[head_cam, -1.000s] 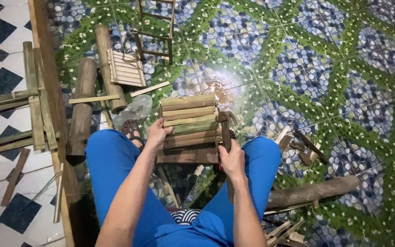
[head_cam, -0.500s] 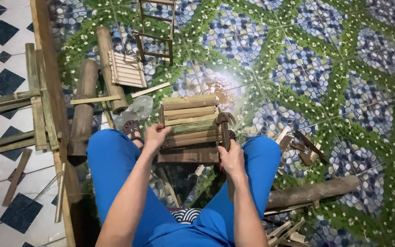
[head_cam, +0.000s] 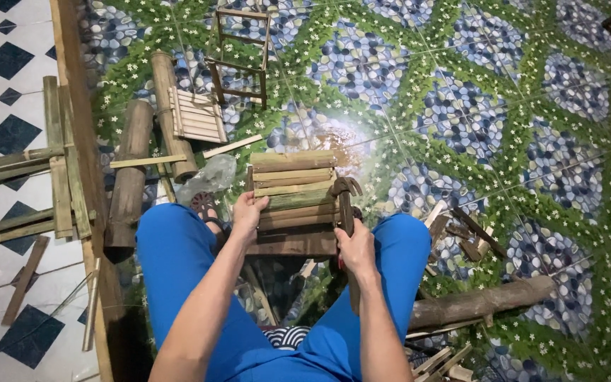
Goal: The person sits cross-legged on the floor and uses a hammer to drive nails into a small wooden slatted frame. They hold the frame steady with one hand while repeatedly striking the nails with the hammer.
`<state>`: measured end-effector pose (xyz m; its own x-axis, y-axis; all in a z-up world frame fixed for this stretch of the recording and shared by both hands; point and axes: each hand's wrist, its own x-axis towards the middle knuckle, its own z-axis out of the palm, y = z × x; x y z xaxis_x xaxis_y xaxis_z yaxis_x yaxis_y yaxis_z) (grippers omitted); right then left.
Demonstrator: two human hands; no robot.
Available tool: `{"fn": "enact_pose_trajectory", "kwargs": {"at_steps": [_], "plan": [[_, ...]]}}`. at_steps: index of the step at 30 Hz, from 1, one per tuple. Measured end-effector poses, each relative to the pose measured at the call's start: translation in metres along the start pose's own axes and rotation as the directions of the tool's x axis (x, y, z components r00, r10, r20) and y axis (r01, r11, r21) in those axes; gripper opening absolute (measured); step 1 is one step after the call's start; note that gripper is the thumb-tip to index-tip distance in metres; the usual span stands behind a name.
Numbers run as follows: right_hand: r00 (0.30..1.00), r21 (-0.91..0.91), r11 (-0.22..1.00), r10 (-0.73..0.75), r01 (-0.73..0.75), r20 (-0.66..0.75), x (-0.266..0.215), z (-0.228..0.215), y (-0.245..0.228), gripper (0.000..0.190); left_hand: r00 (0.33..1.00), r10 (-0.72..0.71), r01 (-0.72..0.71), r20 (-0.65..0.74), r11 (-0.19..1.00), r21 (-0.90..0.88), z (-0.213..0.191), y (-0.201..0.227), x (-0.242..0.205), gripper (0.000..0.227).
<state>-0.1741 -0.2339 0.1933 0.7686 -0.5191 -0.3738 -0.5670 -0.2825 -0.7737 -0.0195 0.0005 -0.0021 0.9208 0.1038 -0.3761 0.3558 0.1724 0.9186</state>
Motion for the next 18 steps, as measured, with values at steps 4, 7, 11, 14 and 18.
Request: {"fn": "enact_pose_trajectory", "kwargs": {"at_steps": [4,7,11,14,18], "plan": [[0.999,0.005,1.0,-0.012,0.012,-0.041,-0.006,-0.001,-0.007,0.011,0.998,0.069,-0.069,-0.004,0.997,-0.017,0.002,0.041,-0.012,0.053],[0.996,-0.017,0.999,-0.041,0.04,-0.084,-0.013,-0.002,-0.016,0.012,0.994,0.082,-0.082,-0.074,0.997,0.004,-0.011,0.039,-0.005,0.047],[0.999,-0.106,0.994,-0.023,0.018,-0.042,-0.011,0.006,-0.006,0.02,0.993,0.018,-0.016,-0.113,1.0,0.016,-0.019,0.016,0.014,0.049],[1.0,-0.154,0.988,0.001,-0.004,-0.019,-0.005,0.007,0.001,0.02,0.994,0.018,-0.016,-0.105,1.0,0.027,-0.015,0.033,0.003,0.046],[0.999,-0.121,0.993,-0.019,0.013,-0.046,-0.022,0.003,-0.028,0.022,0.987,0.02,-0.004,-0.157,0.994,0.106,-0.014,0.012,0.022,0.045]]}}
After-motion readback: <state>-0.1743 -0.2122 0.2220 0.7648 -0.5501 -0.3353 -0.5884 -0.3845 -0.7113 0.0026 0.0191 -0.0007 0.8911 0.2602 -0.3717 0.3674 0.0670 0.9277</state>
